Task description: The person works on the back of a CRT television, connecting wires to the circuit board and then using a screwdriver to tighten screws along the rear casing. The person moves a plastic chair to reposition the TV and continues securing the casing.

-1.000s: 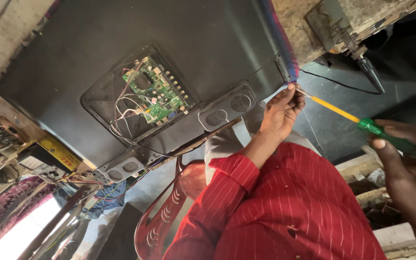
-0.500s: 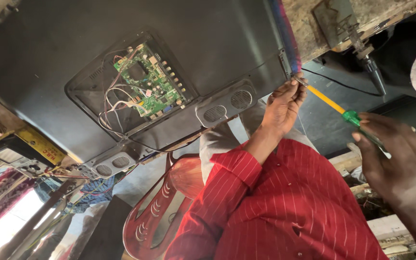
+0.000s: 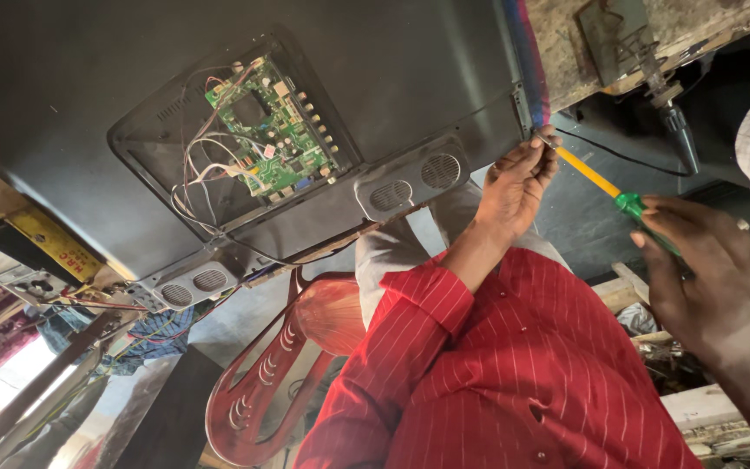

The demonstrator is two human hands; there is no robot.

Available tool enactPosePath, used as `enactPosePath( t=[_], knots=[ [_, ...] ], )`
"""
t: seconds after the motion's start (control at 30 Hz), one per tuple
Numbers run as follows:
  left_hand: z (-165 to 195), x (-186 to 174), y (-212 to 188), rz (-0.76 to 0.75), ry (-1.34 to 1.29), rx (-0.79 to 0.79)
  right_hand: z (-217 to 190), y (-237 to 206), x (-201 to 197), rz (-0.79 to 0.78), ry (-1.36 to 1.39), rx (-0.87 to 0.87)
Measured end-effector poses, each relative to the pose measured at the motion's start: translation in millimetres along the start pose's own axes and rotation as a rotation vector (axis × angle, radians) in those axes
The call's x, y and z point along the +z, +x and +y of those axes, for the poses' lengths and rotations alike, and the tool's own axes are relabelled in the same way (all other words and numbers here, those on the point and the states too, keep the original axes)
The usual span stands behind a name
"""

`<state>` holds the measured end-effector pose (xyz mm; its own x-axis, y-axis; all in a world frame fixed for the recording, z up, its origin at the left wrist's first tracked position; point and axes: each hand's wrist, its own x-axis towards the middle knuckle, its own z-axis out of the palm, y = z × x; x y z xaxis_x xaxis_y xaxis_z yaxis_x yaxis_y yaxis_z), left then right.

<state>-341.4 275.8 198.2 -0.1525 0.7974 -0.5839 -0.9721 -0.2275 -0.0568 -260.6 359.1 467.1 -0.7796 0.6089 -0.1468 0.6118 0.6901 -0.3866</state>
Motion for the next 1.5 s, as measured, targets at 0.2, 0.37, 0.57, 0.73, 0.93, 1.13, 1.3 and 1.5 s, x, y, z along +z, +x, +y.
enactPosePath(
  t=[0.2,0.37,0.57,0.73,0.93,1.13,1.3,1.5],
  knots=[
    [-2.9,-3.3,6.1,0.082,0.085,0.006,-16.7,28.9,-10.5,-0.022,-0.014,-0.042],
    [-14.6,13.2,-15.8,0.111,0.411,0.060,-20.4,37.4,-8.4,0.002,-0.054,0.126],
    [-0.9,57.8,-53.5,0.183,0.754,0.181,1.0,30.9,6.5,0.036,-0.063,0.052],
    [34.2,97.6,-76.8,0.138,1.343,0.512,3.6,27.2,10.9,0.047,-0.079,-0.005],
    [97.7,116.9,-32.2,-0.482,1.734,0.822,-18.9,28.0,-3.5,-0.007,-0.150,0.058],
    [112.9,114.0,-26.1,-0.688,1.787,0.740,-46.2,39.9,-16.1,0.034,-0.237,-0.069],
    [115.3,115.2,-30.4,-0.665,1.802,0.716,-70.6,50.7,-29.7,-0.053,-0.328,-0.066],
    [75.0,89.9,-72.7,-0.213,1.623,1.019,-77.8,56.9,-35.1,-0.120,-0.376,-0.177]
  ],
)
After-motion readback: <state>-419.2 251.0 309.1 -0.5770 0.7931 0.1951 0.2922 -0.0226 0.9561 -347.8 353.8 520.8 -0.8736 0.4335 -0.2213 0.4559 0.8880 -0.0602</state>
